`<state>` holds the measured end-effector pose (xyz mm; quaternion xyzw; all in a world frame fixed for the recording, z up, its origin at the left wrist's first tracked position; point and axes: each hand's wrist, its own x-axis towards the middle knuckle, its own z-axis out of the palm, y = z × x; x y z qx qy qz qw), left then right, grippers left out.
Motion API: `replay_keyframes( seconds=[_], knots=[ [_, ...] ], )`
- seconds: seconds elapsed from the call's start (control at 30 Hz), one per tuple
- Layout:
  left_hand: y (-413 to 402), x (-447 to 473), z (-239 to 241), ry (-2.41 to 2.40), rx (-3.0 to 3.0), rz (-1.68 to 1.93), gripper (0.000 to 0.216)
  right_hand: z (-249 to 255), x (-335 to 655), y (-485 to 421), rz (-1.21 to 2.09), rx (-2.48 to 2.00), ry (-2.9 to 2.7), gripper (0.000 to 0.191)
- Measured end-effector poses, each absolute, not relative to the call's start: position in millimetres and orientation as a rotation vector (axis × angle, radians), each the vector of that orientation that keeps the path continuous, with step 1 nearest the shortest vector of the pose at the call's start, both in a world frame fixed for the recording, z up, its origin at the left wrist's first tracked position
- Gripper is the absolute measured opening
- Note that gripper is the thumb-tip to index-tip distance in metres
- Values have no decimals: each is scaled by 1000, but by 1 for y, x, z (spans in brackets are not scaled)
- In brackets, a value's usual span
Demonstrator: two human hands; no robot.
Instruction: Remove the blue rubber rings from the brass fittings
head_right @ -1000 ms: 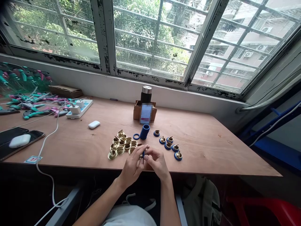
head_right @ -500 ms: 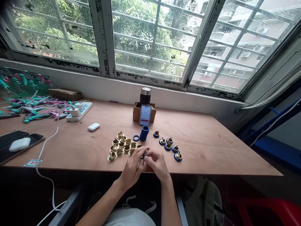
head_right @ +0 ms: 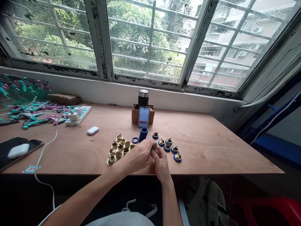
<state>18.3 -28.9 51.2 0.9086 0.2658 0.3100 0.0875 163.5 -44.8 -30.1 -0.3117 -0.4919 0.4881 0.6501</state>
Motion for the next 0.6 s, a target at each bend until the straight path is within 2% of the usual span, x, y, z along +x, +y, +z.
replay_keyframes(
  seconds=[0.17,0.47,0.6],
  knots=[
    [-34,2,50,815,2696,869,32,-29,161,-44,1160,-733,-1215,24],
    [-30,-5,48,800,2667,821,20,-28,163,-43,1138,-771,-1214,26],
    [-30,-4,42,820,2653,808,22,-25,161,-44,1176,-770,-1215,24]
  ],
)
